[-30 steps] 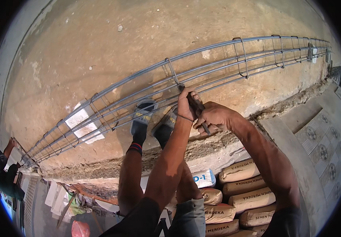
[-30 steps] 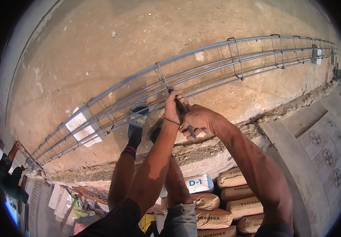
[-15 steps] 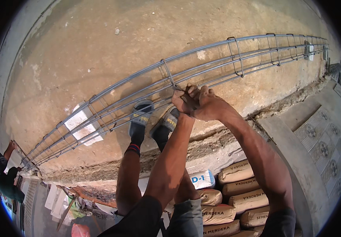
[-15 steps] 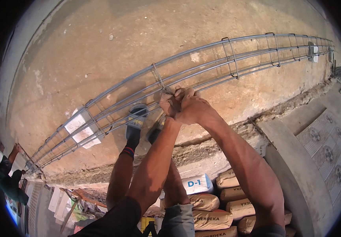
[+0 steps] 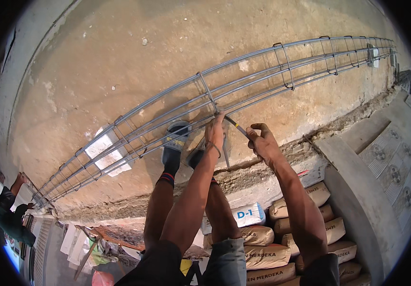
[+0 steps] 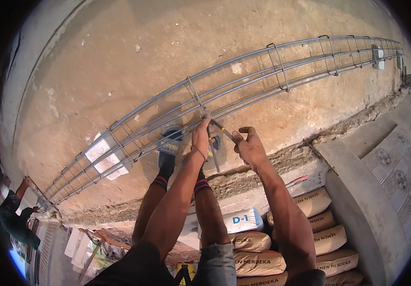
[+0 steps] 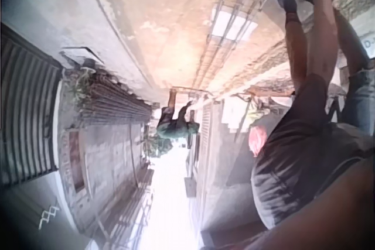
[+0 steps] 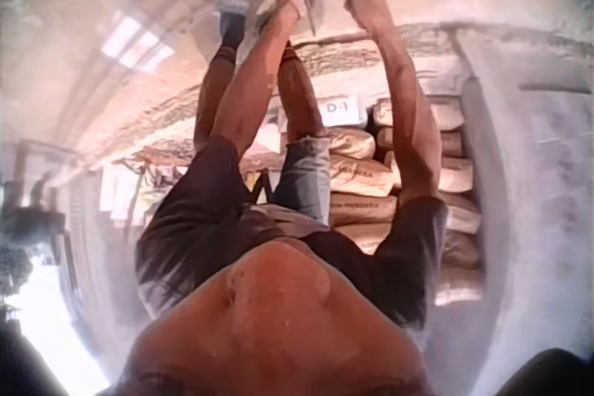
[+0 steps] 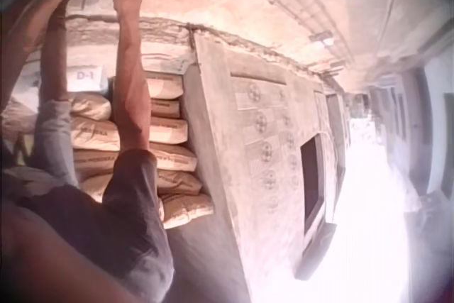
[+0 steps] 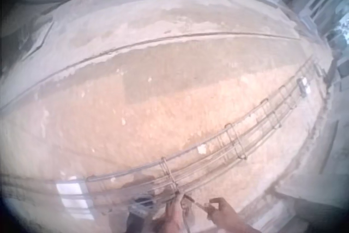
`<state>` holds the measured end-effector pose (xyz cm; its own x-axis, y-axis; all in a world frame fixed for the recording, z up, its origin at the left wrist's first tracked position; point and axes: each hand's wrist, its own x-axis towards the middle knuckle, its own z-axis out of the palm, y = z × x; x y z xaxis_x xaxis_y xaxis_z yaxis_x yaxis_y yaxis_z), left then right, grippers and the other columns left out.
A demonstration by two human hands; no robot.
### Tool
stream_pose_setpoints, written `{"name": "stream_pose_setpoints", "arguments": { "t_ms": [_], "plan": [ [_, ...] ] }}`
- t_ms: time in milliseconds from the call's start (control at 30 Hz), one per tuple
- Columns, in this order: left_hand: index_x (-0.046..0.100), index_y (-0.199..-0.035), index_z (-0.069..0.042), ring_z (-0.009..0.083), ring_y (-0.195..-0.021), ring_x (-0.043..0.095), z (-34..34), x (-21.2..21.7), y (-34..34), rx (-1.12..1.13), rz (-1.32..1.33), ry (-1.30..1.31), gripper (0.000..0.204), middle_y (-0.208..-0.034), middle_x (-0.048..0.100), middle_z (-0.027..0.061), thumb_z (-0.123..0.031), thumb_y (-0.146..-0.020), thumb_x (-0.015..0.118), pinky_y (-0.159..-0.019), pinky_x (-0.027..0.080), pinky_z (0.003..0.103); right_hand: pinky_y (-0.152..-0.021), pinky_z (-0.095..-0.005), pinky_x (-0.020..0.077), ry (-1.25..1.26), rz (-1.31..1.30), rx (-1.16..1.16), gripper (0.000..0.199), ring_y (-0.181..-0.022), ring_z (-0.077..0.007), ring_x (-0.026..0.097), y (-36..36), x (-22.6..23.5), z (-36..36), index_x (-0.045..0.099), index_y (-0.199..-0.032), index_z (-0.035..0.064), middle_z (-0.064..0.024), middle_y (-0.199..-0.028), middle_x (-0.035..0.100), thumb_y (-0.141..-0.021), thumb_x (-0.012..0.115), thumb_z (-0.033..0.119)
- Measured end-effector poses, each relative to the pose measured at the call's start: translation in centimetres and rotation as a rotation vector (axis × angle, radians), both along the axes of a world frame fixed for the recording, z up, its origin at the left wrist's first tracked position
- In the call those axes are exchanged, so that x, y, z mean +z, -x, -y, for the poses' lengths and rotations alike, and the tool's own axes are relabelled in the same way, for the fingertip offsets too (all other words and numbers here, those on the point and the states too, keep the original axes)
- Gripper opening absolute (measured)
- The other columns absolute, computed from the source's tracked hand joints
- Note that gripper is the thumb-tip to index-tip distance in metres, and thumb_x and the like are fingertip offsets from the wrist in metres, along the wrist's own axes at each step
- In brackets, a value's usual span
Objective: The person constructs a rebar frame by wrapping tie wire around the steel bars and twisting the wire tight using pliers.
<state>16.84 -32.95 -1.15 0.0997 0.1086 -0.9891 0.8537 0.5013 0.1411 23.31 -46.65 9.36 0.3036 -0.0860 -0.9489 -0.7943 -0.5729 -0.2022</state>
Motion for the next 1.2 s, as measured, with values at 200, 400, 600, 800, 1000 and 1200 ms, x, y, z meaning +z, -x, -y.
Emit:
{"name": "stream_pose_setpoints", "arguments": {
  "t_ms": [200, 400, 600, 800, 1000, 1200],
  "plan": [
    [0.071, -0.096, -0.008, 0.0405, -0.086, 0.064, -2.8, -2.2, -0.7, -0.737, 0.38, -0.788, 0.023, -0.099, 0.067, 0.0176, -0.025, -0.081, 0.072, -0.072, 0.052, 0.046, -0.049, -0.0257, 0.0337, 0.0, 0.216, 0.031, 0.043, -0.051, -0.0062, 0.039, 5.9, 0.7, 8.1, 0.063, -0.084, 0.0055, 0.0026, -0.054, 0.042, -0.102, 0.046, 0.04],
    [0.072, -0.092, -0.01, 0.038, -0.086, 0.066, -1.4, -3.5, -1.8, -1.031, 0.359, -0.962, 0.03, -0.093, 0.069, 0.0173, -0.038, -0.086, 0.065, -0.075, 0.052, 0.047, -0.068, -0.0373, 0.0471, 0.205, 0.179, 0.133, 0.044, -0.069, -0.0232, 0.059, 14.6, 0.9, 11.6, 0.065, -0.088, 0.0009, -0.0159, -0.073, 0.063, -0.099, 0.05, 0.041],
    [0.072, -0.085, -0.003, 0.0404, -0.081, 0.066, -0.9, -3.9, -3.3, -0.873, 0.16, -0.858, 0.036, -0.084, 0.069, 0.022, -0.038, -0.084, 0.068, -0.073, 0.051, 0.049, -0.072, -0.0371, 0.0487, 0.194, 0.134, -0.025, 0.044, -0.074, -0.0249, 0.063, 19.5, 1.9, 11.1, 0.065, -0.092, 0.0007, -0.0175, -0.08, 0.067, -0.099, 0.05, 0.041],
    [0.07, -0.08, 0.003, 0.0423, -0.078, 0.066, -2.7, -3.9, -3.2, -0.783, 0.03, -0.889, 0.048, -0.08, 0.067, 0.0249, -0.044, -0.077, 0.077, -0.07, 0.051, 0.048, -0.065, -0.0384, 0.0476, 0.108, 0.134, -0.039, 0.042, -0.066, -0.0261, 0.06, 20.1, 3.2, 10.7, 0.064, -0.092, 0.0001, -0.0192, -0.076, 0.065, -0.099, 0.051, 0.04],
    [0.067, -0.071, 0.002, 0.0271, -0.061, 0.067, -3.1, -4.1, -2.1, -0.495, 0.033, -0.658, 0.054, -0.059, 0.063, 0.015, -0.05, -0.073, 0.08, -0.053, 0.051, 0.036, -0.05, -0.0249, 0.0317, 0.162, 0.154, -0.245, 0.038, -0.055, -0.0059, 0.035, 20.6, 2.4, 11.0, 0.06, -0.082, 0.0052, 0.0055, -0.058, 0.039, -0.1, 0.053, 0.038],
    [0.064, -0.076, -0.003, 0.0151, -0.056, 0.063, -3.3, -1.9, -0.5, -0.265, 0.196, -0.418, 0.052, -0.068, 0.064, 0.0072, -0.053, -0.083, 0.071, -0.045, 0.048, 0.027, -0.047, -0.0227, 0.0282, -0.07, 0.191, -0.35, 0.034, -0.052, -0.0026, 0.034, 19.5, 7.2, 9.8, 0.055, -0.078, 0.0075, 0.0071, -0.057, 0.038, -0.099, 0.057, 0.034]
  ]
}}
